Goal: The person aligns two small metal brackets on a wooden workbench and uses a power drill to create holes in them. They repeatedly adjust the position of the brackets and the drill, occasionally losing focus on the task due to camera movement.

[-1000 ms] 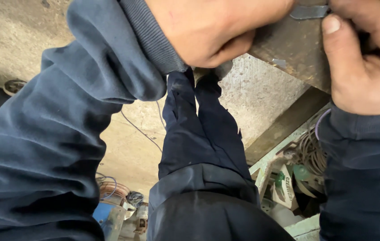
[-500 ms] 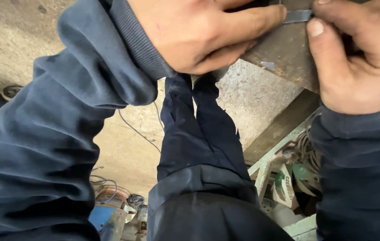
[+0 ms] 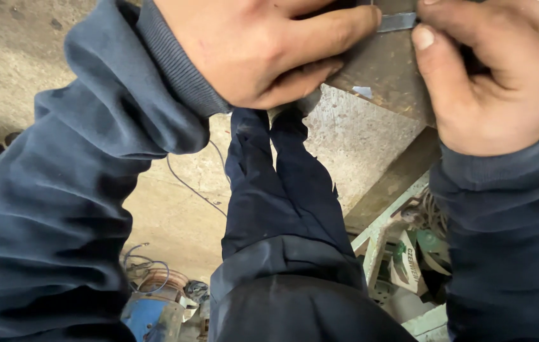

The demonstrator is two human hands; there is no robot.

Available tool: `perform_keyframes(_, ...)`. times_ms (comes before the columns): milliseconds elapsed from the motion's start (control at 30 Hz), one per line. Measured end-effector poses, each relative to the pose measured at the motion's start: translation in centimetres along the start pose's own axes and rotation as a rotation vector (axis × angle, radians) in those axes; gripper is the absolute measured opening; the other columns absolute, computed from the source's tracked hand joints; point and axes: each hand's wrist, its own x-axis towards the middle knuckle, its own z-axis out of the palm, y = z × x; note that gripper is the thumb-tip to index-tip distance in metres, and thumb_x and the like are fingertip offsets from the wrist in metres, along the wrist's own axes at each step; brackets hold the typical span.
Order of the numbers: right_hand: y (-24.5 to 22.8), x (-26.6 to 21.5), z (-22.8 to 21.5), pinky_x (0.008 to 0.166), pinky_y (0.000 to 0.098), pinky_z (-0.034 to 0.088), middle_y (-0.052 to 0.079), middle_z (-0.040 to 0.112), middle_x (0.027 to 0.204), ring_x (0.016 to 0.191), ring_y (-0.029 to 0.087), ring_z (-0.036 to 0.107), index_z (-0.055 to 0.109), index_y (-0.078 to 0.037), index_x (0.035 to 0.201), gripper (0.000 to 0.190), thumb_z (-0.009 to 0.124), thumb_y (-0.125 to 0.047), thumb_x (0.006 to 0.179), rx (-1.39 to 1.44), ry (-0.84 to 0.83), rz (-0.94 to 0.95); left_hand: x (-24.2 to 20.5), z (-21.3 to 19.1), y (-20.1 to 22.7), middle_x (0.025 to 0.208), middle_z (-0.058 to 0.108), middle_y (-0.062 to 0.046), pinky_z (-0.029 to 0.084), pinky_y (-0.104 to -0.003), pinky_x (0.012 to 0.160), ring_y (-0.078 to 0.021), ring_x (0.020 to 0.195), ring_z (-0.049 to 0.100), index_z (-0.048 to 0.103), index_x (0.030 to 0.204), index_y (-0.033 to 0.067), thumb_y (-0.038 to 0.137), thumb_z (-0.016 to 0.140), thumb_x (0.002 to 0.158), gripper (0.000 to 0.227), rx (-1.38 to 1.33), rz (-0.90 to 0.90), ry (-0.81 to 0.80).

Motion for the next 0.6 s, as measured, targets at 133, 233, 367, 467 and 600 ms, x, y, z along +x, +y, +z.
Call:
perform_keyframes(133, -4.3, 2.6, 3.4, 0.087, 0.0249, 0.049, 0.013, 0.064, 0.113, 0.097, 0.020, 0.063, 0.069, 0.006, 0.126, 0.020, 0.067, 0.014, 0.107, -0.002, 0.009, 0.016, 0.6, -0.6, 0.2, 0.116, 0.064, -0.002, 0.053, -0.032, 0.083, -0.0191, 0.103, 0.065, 0.066, 0.134, 0.0099, 0.023, 0.071, 0.097, 0.040, -0.004, -0.030, -0.057)
perform_keyframes(233, -4.5, 2.6, 3.3, 0.082, 0.0235, 0.048, 0.012, 0.067, 0.112, 0.092, 0.018, 0.063, 0.074, 0.004, 0.130, 0.025, 0.068, 0.010, 0.106, -0.012, 0.023, 0.033, 0.5, -0.3, -0.2, 0.126, 0.061, -0.005, 0.053, -0.031, 0.094, -0.0206, 0.112, 0.064, 0.063, 0.135, 0.0059, 0.021, 0.070, 0.097, 0.042, -0.007, 0.022, -0.015)
perform_keyframes(367, -4.9, 3.1, 3.0, 0.081, 0.0237, 0.050, 0.011, 0.067, 0.111, 0.091, 0.016, 0.064, 0.074, 0.002, 0.132, 0.026, 0.070, 0.006, 0.107, -0.067, 0.030, 0.006, 0.2, -0.4, 0.1, 0.144, 0.056, -0.008, 0.051, -0.030, 0.105, -0.0209, 0.128, 0.060, 0.058, 0.134, 0.0046, 0.017, 0.065, 0.099, 0.038, -0.078, -0.012, -0.020)
perform_keyframes(467, -5.1, 3.6, 3.0, 0.075, 0.0260, 0.052, 0.011, 0.068, 0.101, 0.084, 0.017, 0.066, 0.077, 0.001, 0.124, 0.018, 0.077, 0.005, 0.106, -0.074, 0.044, 0.071, 0.4, -0.4, -0.1, 0.148, 0.056, -0.008, 0.050, -0.032, 0.106, -0.0218, 0.130, 0.058, 0.064, 0.138, 0.0052, 0.020, 0.068, 0.097, 0.044, 0.024, 0.033, -0.031)
perform_keyframes(600, -4.5, 3.3, 2.9, 0.075, 0.0269, 0.053, 0.011, 0.068, 0.101, 0.084, 0.018, 0.067, 0.077, -0.001, 0.123, 0.018, 0.076, 0.002, 0.105, -0.098, 0.052, 0.000, 0.2, -0.2, 0.0, 0.148, 0.052, -0.008, 0.044, -0.035, 0.105, -0.0224, 0.130, 0.051, 0.061, 0.136, 0.0045, 0.017, 0.065, 0.100, 0.038, 0.077, 0.046, -0.025)
